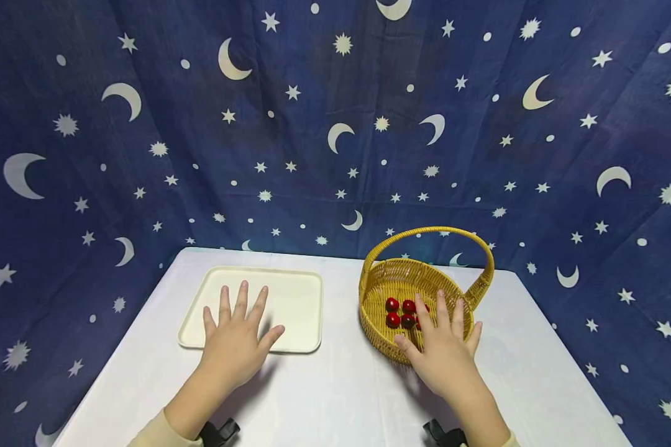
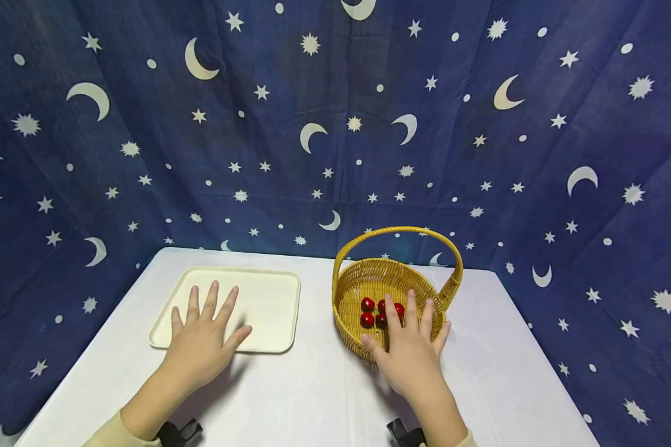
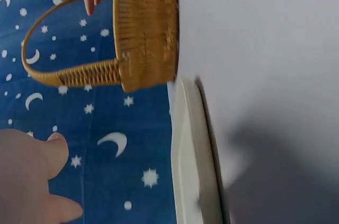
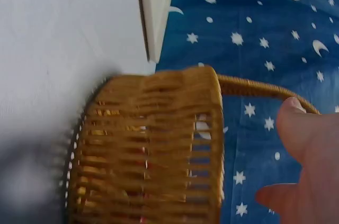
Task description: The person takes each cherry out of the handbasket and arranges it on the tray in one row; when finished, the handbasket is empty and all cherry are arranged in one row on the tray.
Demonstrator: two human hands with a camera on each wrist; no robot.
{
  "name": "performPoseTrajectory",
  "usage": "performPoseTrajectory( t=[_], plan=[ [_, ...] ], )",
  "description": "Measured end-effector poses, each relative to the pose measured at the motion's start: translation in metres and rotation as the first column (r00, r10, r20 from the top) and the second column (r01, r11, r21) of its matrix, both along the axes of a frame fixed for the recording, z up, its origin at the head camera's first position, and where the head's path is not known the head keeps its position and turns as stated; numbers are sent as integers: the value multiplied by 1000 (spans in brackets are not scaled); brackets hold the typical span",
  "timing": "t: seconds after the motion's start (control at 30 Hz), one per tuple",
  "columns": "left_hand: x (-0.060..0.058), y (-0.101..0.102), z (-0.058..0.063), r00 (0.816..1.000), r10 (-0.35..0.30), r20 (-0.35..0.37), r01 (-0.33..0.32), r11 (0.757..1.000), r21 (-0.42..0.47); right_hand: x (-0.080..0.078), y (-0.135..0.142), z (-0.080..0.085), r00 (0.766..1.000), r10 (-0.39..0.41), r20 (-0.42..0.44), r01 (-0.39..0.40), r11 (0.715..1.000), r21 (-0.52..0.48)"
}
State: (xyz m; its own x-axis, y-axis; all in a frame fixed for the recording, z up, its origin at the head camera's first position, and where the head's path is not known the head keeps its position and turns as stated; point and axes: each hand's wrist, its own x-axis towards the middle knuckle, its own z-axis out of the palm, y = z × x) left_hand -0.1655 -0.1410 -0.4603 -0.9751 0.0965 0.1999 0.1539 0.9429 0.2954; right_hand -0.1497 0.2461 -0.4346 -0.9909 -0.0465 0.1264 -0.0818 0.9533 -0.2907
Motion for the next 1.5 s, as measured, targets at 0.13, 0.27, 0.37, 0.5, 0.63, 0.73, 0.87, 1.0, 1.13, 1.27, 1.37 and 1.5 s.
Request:
performPoseTrajectory(
  t=[0.13, 0.27, 0.37, 0.5, 0.63, 0.73, 0.87, 1.0, 1.13, 1.27, 1.37, 1.5],
  plan=[
    [-8, 20, 5, 996, -92, -13, 93, 990, 107, -2, 17, 4, 999, -32, -24, 29, 994, -110],
    [-12, 46, 18, 979, -188, -76, 200, 959, 201, -3, 38, 5, 993, -91, -75, 74, 976, -204],
    [-16, 69, 29, 960, -253, -124, 278, 923, 267, -3, 53, 2, 984, -152, -97, 121, 955, -270],
    [-27, 103, 40, 920, -358, -158, 391, 855, 340, -5, 70, -6, 973, -220, -77, 174, 906, -385],
    [-44, 136, 42, 883, -451, -130, 461, 783, 417, -10, 82, -14, 971, -239, -23, 193, 835, -515],
    [-57, 161, 42, 852, -520, -60, 488, 748, 450, -15, 88, -21, 974, -222, 48, 202, 751, -628],
    [-71, 188, 39, 796, -605, 26, 536, 723, 436, -23, 92, -30, 968, -202, 147, 242, 620, -746],
    [-83, 206, 33, 768, -633, 92, 557, 732, 391, -27, 96, -34, 955, -210, 208, 290, 525, -800],
    [-92, 215, 30, 759, -634, 147, 560, 751, 349, -26, 98, -34, 953, -206, 224, 295, 443, -847],
    [-97, 222, 29, 773, -614, 161, 556, 777, 296, -27, 99, -34, 952, -206, 226, 290, 382, -878],
    [-99, 227, 29, 788, -590, 177, 540, 800, 260, -28, 99, -34, 951, -208, 227, 290, 356, -888],
    [-102, 236, 29, 808, -536, 243, 482, 840, 248, -27, 101, -35, 952, -194, 235, 288, 318, -903]
  ],
)
